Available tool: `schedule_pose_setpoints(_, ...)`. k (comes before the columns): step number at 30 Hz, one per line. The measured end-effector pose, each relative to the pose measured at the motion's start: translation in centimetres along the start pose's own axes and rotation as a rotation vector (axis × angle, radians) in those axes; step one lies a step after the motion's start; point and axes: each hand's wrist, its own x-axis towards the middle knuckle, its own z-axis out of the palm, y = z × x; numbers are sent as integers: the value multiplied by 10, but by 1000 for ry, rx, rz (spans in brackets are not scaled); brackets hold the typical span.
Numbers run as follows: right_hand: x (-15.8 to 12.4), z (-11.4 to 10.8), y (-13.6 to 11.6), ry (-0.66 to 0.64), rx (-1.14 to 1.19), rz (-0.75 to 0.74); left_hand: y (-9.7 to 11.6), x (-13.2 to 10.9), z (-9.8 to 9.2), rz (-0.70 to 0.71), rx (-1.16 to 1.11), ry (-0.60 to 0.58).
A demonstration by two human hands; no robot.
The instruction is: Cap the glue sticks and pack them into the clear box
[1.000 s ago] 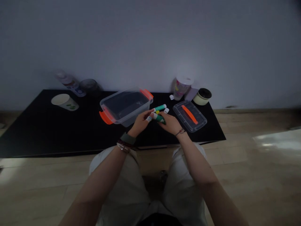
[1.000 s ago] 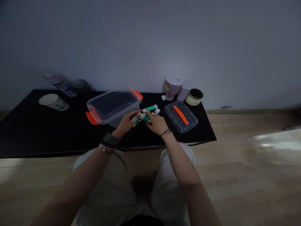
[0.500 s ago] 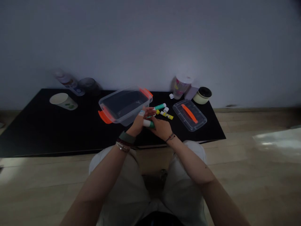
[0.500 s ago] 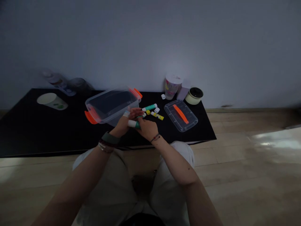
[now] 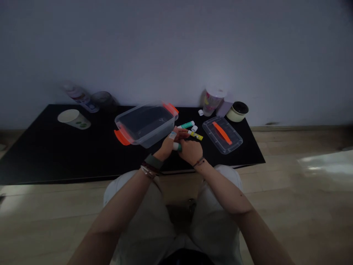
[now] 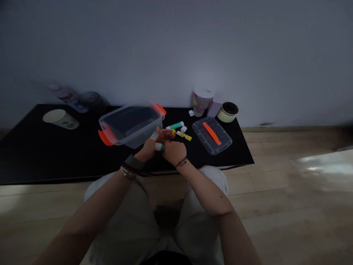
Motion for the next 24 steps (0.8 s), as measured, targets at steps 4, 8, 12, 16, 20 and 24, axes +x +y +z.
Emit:
schedule_pose_setpoints(4, -4, -3, -4, 0, 7, 36, 2, -2, 0, 80, 40, -54)
schedule_pose_setpoints(8, -7, -5, -10, -16, 27, 53, 4, -8, -3, 145, 70, -140)
schedule_pose_setpoints(12, -7, -4, -16, -26, 39, 63, 8, -14, -7, 173, 79, -173)
schedule_pose_setpoints(16, -4, -1, -15, -29, 42, 74, 15, -16, -2, 147, 93, -172)
schedule_pose_setpoints(20, -2, -3, -9, -19, 89, 82, 23, -14, 6, 120, 3, -133)
schedule_pose_setpoints(24, 2, -8, 1, 69, 217, 134, 26, -13, 4, 177, -64, -27)
